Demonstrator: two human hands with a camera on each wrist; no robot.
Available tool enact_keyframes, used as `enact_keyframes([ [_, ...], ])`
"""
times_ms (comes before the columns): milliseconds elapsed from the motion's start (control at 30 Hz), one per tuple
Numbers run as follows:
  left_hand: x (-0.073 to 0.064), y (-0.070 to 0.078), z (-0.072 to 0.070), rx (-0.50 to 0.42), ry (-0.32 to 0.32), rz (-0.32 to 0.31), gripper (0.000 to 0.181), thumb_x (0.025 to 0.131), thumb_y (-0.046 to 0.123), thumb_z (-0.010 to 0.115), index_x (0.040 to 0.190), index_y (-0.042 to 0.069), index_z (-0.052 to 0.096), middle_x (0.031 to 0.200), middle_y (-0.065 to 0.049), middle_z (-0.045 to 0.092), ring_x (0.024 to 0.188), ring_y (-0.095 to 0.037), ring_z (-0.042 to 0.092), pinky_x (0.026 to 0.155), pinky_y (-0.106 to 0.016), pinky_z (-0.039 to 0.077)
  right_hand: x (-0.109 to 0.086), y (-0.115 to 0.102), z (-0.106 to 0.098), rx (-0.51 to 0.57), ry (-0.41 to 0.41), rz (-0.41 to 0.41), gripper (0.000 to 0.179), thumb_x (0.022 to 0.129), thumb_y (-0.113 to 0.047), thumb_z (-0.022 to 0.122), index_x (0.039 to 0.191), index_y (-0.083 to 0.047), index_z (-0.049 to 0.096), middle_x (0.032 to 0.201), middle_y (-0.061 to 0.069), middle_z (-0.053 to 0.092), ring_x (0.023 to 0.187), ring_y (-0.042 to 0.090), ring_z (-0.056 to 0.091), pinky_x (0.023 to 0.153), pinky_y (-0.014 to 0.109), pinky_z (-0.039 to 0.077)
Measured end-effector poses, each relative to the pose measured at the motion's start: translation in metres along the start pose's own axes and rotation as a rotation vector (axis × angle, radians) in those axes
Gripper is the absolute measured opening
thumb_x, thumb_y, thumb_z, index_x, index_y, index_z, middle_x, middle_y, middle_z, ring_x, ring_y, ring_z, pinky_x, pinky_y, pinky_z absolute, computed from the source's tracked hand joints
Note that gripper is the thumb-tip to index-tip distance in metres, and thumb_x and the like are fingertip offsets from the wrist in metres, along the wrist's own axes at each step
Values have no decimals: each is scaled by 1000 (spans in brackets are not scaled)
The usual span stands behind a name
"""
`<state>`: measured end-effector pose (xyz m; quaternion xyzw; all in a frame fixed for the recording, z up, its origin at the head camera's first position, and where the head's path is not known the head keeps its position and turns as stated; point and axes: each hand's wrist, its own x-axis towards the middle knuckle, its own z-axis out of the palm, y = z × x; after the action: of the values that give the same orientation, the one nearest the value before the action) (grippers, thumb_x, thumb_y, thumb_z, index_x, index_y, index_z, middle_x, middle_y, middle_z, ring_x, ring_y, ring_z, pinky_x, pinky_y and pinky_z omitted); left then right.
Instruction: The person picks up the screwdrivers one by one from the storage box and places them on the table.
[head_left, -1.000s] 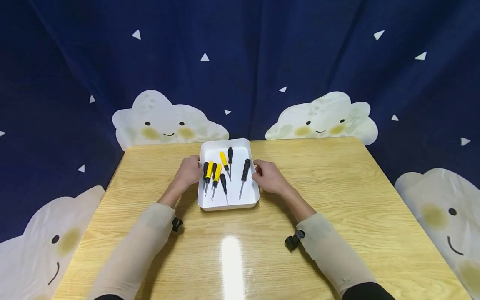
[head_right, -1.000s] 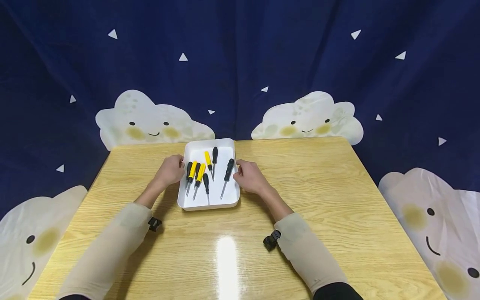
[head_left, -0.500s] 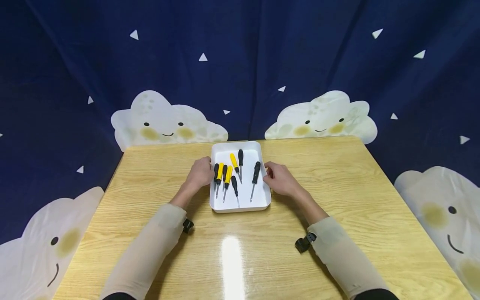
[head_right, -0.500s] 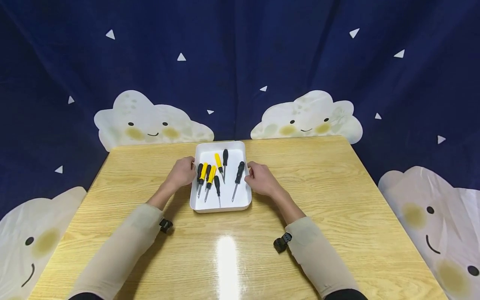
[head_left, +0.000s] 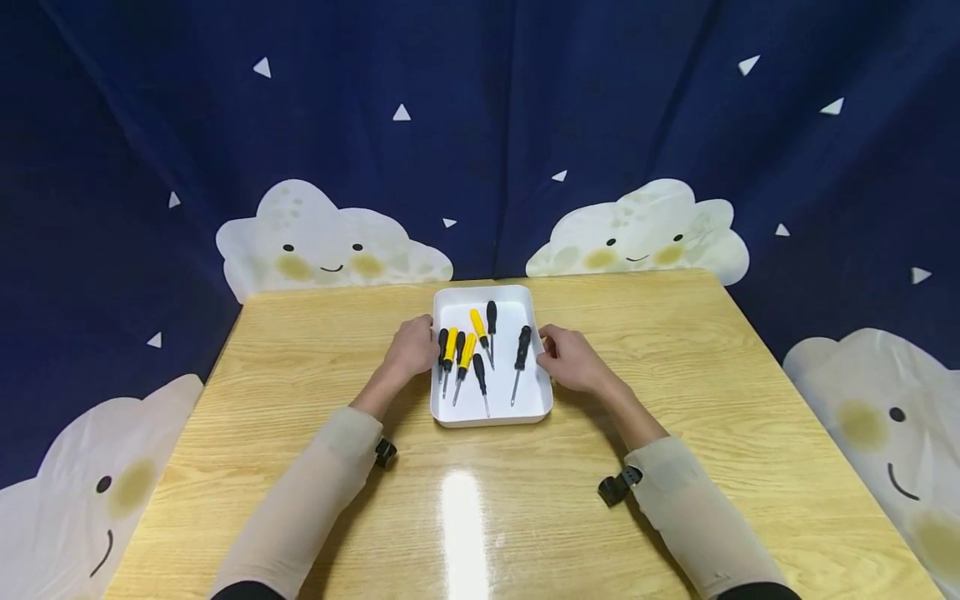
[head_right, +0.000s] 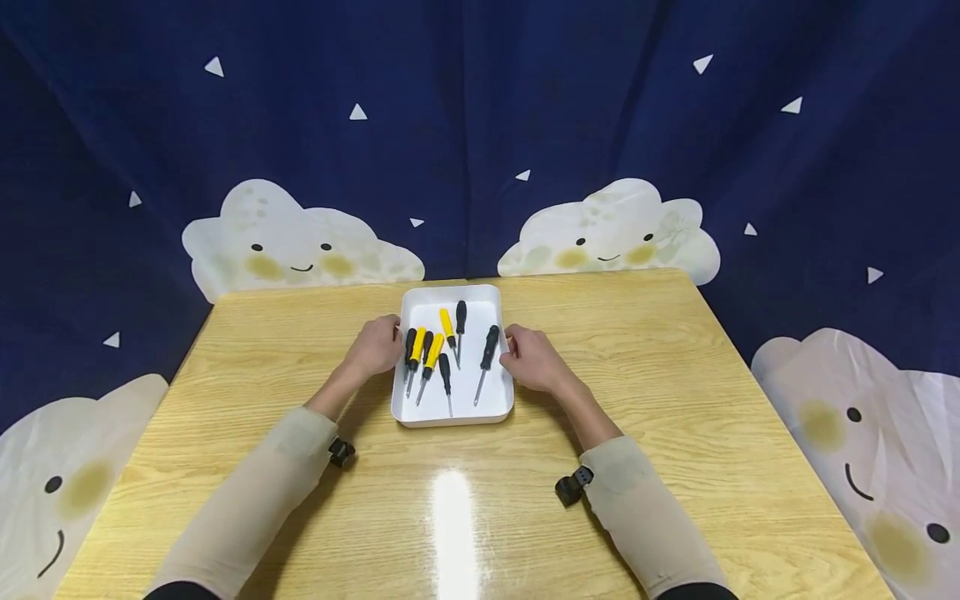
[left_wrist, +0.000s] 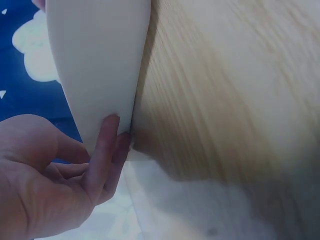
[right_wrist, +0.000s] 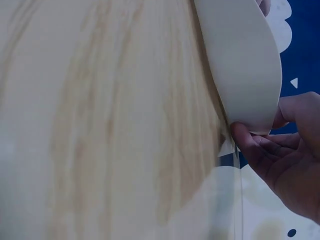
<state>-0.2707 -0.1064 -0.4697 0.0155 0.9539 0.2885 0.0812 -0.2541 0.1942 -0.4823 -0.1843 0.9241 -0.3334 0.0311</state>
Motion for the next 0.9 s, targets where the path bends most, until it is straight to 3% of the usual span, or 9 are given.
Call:
enact_keyframes([
  [367, -2, 3, 1, 8, 7, -3, 41, 110, 10, 48, 146, -9, 53, 131, -24, 66, 101, -31, 64, 84, -39, 56, -1, 4, 2, -19, -16, 0, 42, 95, -7, 62, 133, 11, 61, 89, 9, 64, 79, 21, 59, 75, 38, 52],
  [900, 0, -2, 10, -9, 26, -11, 45, 111, 14, 47, 150, -8, 47, 131, -23, 65, 101, -30, 64, 89, -41, 57, -2, 0, -2, -50, -64, -13, 40, 97, -5, 57, 134, 10, 59, 88, 8, 64, 79, 22, 59, 74, 38, 52],
])
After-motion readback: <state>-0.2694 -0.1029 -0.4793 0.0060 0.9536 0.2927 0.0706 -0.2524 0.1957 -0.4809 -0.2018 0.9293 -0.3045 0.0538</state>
